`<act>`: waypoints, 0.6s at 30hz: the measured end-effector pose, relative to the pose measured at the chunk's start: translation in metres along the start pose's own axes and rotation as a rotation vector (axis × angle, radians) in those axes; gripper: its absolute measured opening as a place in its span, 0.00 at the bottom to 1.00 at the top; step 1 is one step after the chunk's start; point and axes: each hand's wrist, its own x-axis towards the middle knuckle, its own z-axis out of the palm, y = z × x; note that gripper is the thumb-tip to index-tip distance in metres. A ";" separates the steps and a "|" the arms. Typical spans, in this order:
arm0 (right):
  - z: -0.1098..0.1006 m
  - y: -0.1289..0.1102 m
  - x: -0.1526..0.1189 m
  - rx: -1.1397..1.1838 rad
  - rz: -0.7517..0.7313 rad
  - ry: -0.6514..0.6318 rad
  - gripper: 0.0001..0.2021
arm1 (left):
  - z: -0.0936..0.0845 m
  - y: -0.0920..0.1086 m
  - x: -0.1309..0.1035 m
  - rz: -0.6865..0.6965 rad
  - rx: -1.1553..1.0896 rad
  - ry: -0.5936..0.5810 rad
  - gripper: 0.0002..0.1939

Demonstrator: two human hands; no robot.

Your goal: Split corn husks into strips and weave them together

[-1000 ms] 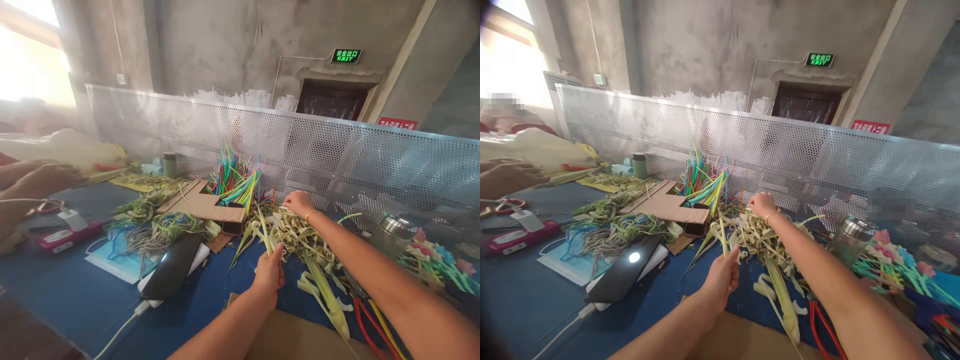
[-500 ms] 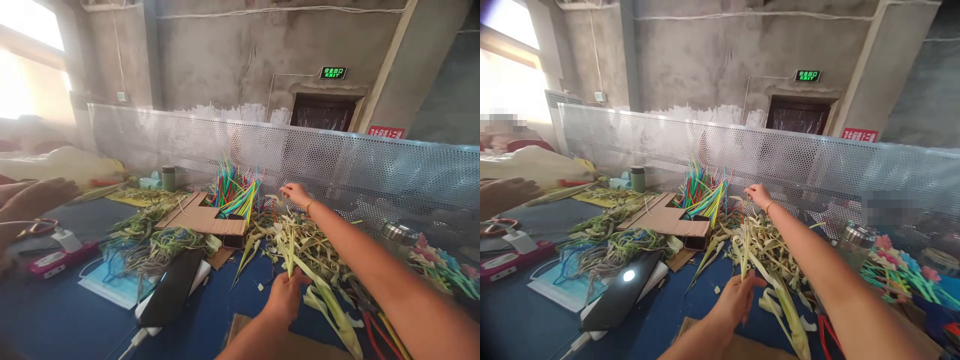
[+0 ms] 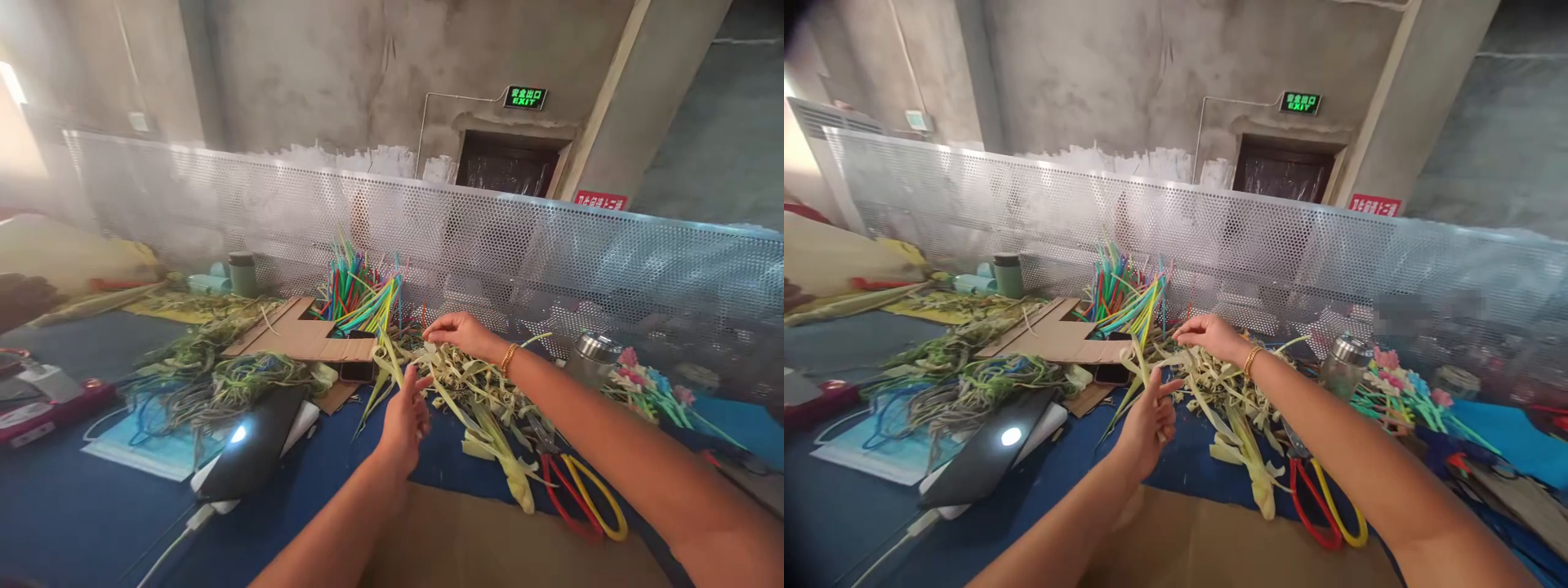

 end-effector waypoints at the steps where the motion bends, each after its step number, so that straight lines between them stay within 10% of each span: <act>1: 0.007 -0.006 -0.006 0.005 -0.022 -0.044 0.09 | -0.001 0.002 0.001 -0.056 -0.018 -0.017 0.35; 12: 0.023 -0.022 -0.032 0.034 -0.147 -0.046 0.05 | -0.006 0.009 0.002 -0.511 -0.228 -0.333 0.33; 18: 0.024 -0.023 -0.040 0.088 -0.153 0.037 0.05 | 0.001 0.001 -0.006 -0.409 -0.214 -0.363 0.11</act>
